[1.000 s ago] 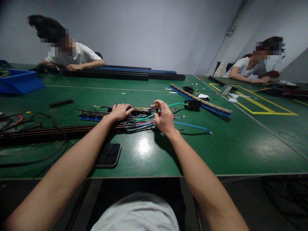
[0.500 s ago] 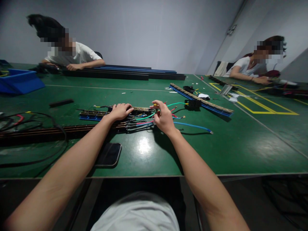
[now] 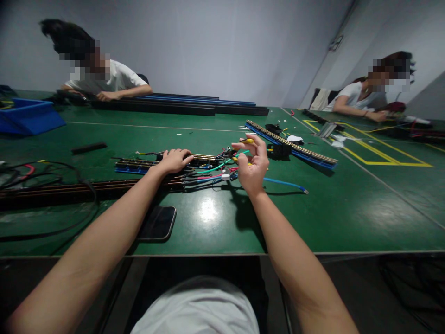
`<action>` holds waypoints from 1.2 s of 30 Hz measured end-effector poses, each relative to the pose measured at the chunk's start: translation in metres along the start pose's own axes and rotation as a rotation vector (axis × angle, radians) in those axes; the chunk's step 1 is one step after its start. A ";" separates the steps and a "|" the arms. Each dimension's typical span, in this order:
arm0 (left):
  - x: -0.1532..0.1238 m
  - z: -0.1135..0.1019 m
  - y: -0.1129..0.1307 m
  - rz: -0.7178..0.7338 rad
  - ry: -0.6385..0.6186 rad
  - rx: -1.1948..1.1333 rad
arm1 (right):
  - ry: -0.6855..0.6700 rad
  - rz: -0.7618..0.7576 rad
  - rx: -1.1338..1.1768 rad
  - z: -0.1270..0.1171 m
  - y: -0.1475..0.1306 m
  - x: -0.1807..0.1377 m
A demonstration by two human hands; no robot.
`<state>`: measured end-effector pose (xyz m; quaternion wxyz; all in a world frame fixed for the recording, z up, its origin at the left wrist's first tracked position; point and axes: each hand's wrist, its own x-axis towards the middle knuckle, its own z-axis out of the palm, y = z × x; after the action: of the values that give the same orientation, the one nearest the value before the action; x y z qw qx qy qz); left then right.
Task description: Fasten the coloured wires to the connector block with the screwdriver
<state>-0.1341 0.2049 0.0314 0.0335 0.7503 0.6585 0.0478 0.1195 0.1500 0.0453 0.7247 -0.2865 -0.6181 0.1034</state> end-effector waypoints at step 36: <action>0.000 0.000 0.000 -0.004 -0.001 -0.002 | -0.344 0.999 0.350 -0.019 -0.031 0.031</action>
<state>-0.1345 0.2053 0.0313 0.0348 0.7491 0.6598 0.0482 0.1384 0.1347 0.0871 0.5131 -0.3989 -0.4901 0.5809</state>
